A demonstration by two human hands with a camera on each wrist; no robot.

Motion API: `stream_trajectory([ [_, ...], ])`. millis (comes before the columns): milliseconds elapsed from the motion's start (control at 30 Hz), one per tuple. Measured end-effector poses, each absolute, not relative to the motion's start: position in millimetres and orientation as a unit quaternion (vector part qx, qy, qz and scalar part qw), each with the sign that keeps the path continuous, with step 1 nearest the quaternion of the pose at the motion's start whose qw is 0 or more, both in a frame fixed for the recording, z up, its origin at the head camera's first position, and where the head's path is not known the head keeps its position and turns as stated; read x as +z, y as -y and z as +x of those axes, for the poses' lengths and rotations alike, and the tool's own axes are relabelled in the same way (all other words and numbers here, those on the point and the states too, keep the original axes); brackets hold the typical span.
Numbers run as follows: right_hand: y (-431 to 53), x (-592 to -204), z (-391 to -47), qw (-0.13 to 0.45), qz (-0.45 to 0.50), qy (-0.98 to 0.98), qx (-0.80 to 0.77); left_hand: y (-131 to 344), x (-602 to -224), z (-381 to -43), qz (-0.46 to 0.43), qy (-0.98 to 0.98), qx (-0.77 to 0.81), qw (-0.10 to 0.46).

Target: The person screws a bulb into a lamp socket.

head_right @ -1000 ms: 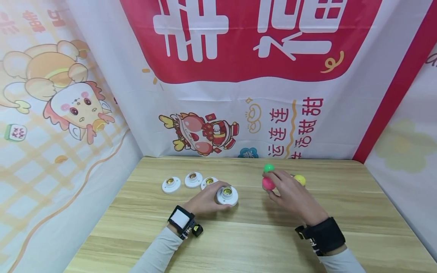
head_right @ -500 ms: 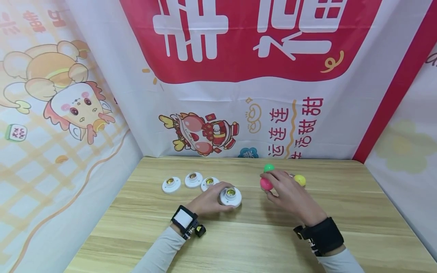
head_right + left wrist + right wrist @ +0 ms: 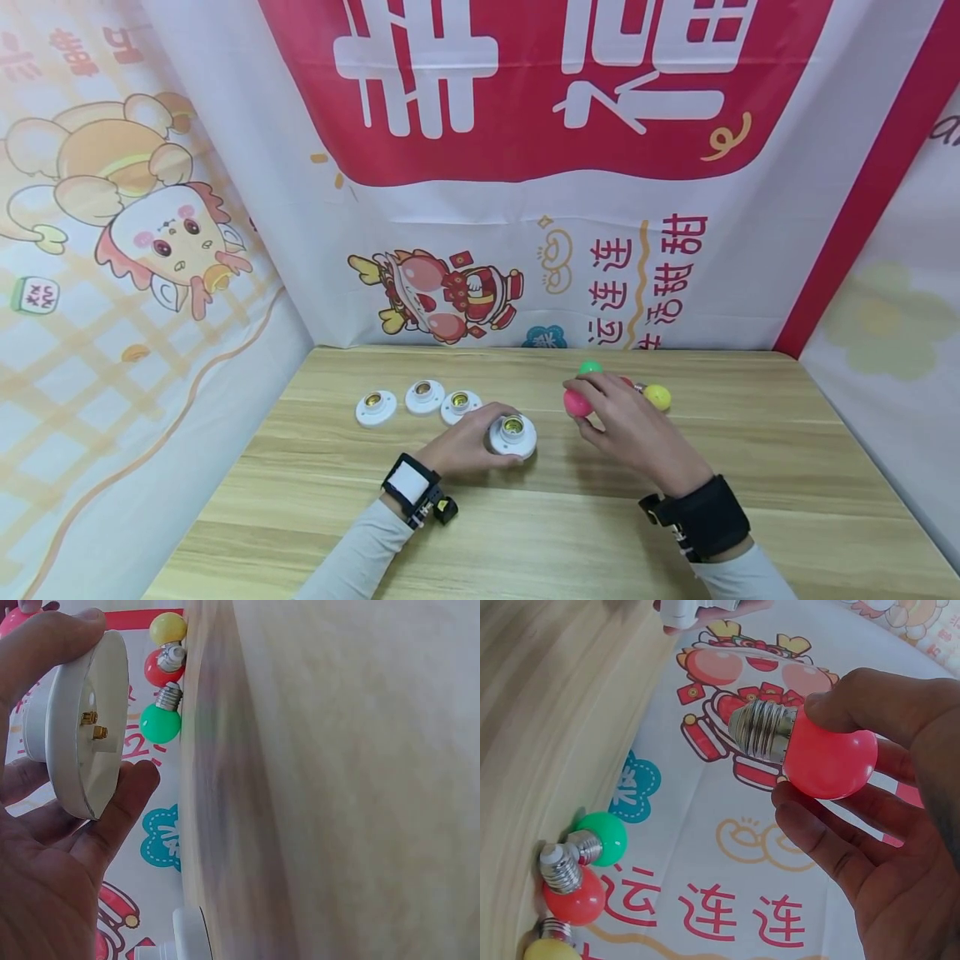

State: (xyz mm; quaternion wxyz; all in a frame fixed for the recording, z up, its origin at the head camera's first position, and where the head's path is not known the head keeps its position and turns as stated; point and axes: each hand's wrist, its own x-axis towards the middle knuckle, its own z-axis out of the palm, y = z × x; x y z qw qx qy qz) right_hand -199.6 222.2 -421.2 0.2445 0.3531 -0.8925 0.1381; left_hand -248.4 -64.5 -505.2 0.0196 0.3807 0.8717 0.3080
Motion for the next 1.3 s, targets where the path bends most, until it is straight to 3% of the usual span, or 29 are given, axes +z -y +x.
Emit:
stream_trajectory([
  [1300, -205.3, -411.3, -202.6, 0.242, 0.372, 0.885, 0.139, 43.1, -497.5, -251.5, 0.422, -0.857, 0.296, 0.015],
])
